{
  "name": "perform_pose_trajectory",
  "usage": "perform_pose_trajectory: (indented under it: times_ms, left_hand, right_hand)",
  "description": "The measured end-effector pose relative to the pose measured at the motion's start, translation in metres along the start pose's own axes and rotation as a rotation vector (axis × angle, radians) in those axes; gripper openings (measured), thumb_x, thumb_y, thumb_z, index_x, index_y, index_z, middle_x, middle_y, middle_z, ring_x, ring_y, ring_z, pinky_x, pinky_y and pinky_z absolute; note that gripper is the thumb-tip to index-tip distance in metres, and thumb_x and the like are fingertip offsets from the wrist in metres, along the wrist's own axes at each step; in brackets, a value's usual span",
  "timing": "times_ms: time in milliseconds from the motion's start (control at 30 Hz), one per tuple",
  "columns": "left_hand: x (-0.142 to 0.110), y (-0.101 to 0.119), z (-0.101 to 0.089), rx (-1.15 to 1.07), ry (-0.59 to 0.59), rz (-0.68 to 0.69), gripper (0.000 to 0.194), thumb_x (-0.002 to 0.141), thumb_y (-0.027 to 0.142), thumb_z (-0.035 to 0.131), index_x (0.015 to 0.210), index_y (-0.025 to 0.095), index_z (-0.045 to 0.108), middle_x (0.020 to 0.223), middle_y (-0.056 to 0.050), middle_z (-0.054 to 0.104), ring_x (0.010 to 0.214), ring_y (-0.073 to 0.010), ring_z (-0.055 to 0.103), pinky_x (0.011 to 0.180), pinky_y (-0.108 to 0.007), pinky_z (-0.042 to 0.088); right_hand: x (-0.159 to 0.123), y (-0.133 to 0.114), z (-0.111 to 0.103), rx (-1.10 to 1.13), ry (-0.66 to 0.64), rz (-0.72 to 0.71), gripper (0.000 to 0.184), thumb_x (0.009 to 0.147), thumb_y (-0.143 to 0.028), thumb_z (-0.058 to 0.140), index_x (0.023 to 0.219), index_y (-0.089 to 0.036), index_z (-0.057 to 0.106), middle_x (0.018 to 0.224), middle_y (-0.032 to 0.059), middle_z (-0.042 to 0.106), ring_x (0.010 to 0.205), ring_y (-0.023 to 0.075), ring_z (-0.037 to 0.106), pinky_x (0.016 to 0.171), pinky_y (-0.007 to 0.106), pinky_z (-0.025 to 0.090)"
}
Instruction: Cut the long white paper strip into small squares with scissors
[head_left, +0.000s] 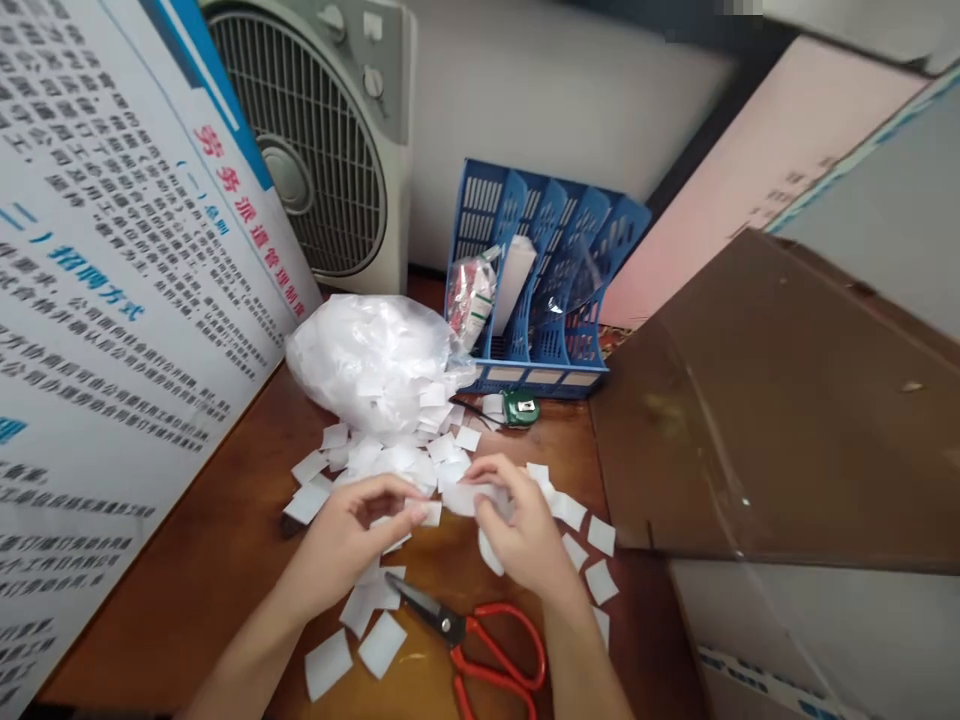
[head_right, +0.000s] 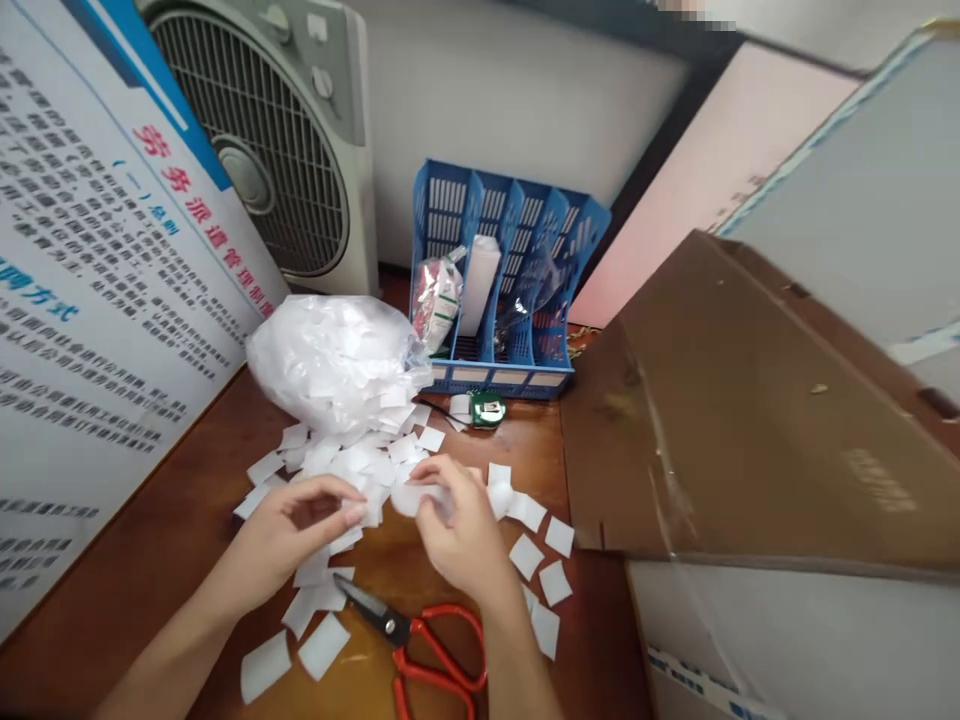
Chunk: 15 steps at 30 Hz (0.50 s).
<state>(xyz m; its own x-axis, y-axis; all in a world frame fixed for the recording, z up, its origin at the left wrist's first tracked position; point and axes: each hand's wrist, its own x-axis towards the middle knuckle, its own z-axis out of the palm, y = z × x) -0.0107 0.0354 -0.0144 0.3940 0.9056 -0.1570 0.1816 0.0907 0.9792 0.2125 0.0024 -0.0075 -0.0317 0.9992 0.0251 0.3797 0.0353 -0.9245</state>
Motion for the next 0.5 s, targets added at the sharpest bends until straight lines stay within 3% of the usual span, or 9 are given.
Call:
perform_pose_trajectory:
  times_ms: [100, 233, 300, 500]
  left_hand:
    - [0.003, 0.003, 0.007, 0.03, -0.093, 0.044, 0.019, 0.088, 0.041, 0.073, 0.085, 0.022, 0.075, 0.111, -0.008, 0.065, 0.11, -0.0247, 0.063, 0.099, -0.033, 0.048]
    - [0.005, 0.007, 0.013, 0.012, -0.16, -0.007, 0.02, 0.085, 0.044, 0.075, 0.082, 0.024, 0.077, 0.148, -0.008, 0.049, 0.141, -0.0321, 0.044, 0.12, -0.044, 0.03]
    - [0.006, 0.005, 0.015, -0.07, -0.175, -0.03, 0.021, 0.085, 0.043, 0.076, 0.083, 0.023, 0.076, 0.15, -0.008, 0.048, 0.141, -0.0326, 0.045, 0.121, -0.044, 0.03]
    - [0.008, -0.01, 0.023, -0.274, -0.143, -0.091, 0.025, 0.083, 0.044, 0.077, 0.084, 0.019, 0.075, 0.132, -0.012, 0.066, 0.119, -0.0316, 0.065, 0.103, -0.039, 0.05]
  right_hand:
    - [0.0, -0.005, 0.007, -0.008, -0.038, 0.005, 0.037, 0.082, -0.004, 0.051, 0.109, -0.026, 0.063, 0.103, -0.0007, 0.069, 0.106, 0.02, 0.058, 0.096, 0.033, 0.042]
    - [-0.001, -0.008, 0.01, 0.034, -0.073, 0.007, 0.043, 0.078, 0.002, 0.048, 0.107, -0.026, 0.062, 0.1, -0.0023, 0.07, 0.106, 0.0187, 0.057, 0.097, 0.032, 0.041]
    - [-0.001, -0.008, 0.009, 0.062, -0.078, 0.008, 0.043, 0.076, 0.003, 0.047, 0.105, -0.024, 0.062, 0.101, -0.002, 0.069, 0.106, 0.0177, 0.058, 0.097, 0.031, 0.041]
    - [-0.002, -0.004, 0.011, 0.077, -0.071, 0.022, 0.035, 0.079, 0.001, 0.05, 0.103, -0.022, 0.062, 0.1, -0.0005, 0.069, 0.105, 0.0185, 0.056, 0.096, 0.031, 0.041]
